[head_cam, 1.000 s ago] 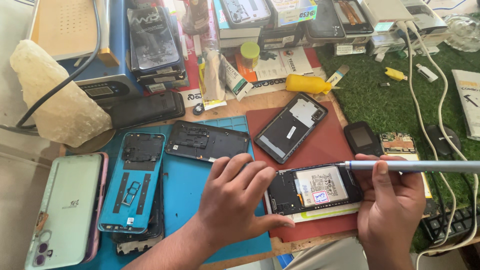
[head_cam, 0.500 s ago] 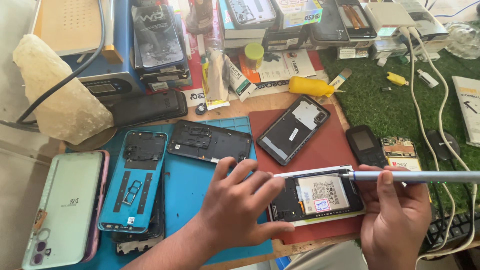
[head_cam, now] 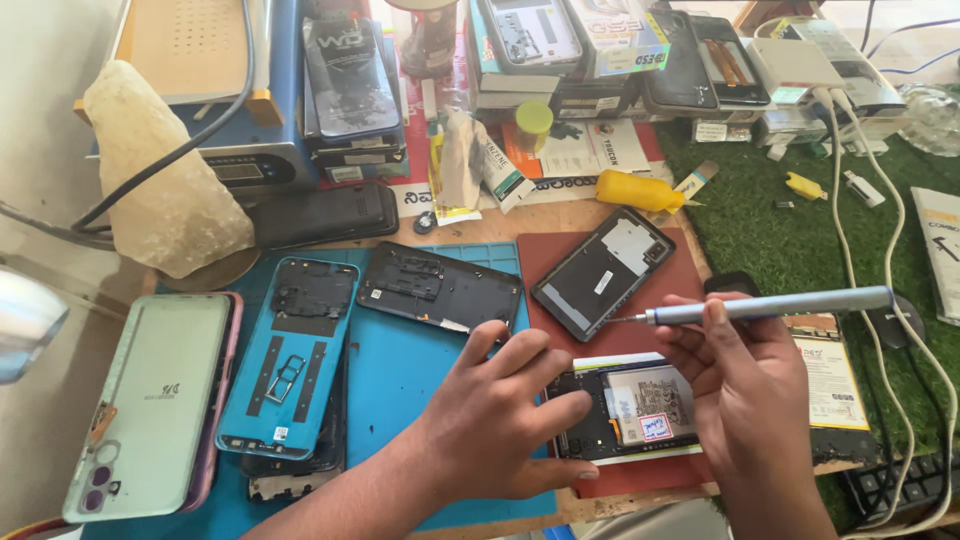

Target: The person uses a pen-like tool to probe and manipulate the internal components of a disassembled smartphone. They work on the battery area and other internal parts, occasionally lifting the phone to inspect it. The workspace is cluttered with various phone parts and tools.

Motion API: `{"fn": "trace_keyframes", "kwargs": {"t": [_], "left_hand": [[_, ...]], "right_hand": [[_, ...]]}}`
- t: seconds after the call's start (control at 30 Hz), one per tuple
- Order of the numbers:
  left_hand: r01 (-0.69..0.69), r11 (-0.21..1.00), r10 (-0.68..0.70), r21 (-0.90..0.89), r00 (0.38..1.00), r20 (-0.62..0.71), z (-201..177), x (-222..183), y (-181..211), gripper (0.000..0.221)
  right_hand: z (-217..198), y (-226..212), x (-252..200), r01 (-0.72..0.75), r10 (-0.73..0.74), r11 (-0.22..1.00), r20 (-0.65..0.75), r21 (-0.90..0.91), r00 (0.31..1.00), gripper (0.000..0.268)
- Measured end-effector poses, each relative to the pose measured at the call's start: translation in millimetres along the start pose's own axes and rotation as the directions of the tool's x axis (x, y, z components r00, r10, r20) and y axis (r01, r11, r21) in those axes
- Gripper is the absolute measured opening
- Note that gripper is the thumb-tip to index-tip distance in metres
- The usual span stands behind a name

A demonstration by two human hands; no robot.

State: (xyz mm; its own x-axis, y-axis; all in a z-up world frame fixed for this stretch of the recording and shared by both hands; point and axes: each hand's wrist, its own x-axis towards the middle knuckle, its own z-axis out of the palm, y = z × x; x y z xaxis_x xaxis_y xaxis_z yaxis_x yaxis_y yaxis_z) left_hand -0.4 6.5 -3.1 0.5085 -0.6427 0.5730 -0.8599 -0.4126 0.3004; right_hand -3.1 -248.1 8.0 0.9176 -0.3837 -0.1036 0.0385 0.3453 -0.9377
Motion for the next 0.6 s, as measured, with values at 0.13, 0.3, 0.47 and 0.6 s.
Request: {"fn": "trace_keyframes", "kwargs": {"t": [0.13,0.3,0.47,0.6], "left_hand": [[0.003,1.000,-0.003,-0.004,1.000,0.001,-1,0,0,0.053],[0.000,1.000,0.000,-0.018,1.000,0.007,-2,1,0,0.051],[0.008,0.999,-0.007,-0.049,1.000,0.027,-5,2,0,0.045],[0.027,0.997,-0.024,-0.076,0.999,0.046,-7,4,0,0.045]], "right_hand": [[4,0,8,0.021,-0.021,1.000,0.024,-0.015,0.999,0.017],[-1,0,10,0.131,-0.131,0.986,0.003,-0.105,0.991,0.015],[-20,7,11,0.157,-0.162,0.982,-0.041,-0.102,0.986,0.016],[-44,6,11,0.174,-0.177,0.984,-0.069,-0.046,0.982,0.013]]}}
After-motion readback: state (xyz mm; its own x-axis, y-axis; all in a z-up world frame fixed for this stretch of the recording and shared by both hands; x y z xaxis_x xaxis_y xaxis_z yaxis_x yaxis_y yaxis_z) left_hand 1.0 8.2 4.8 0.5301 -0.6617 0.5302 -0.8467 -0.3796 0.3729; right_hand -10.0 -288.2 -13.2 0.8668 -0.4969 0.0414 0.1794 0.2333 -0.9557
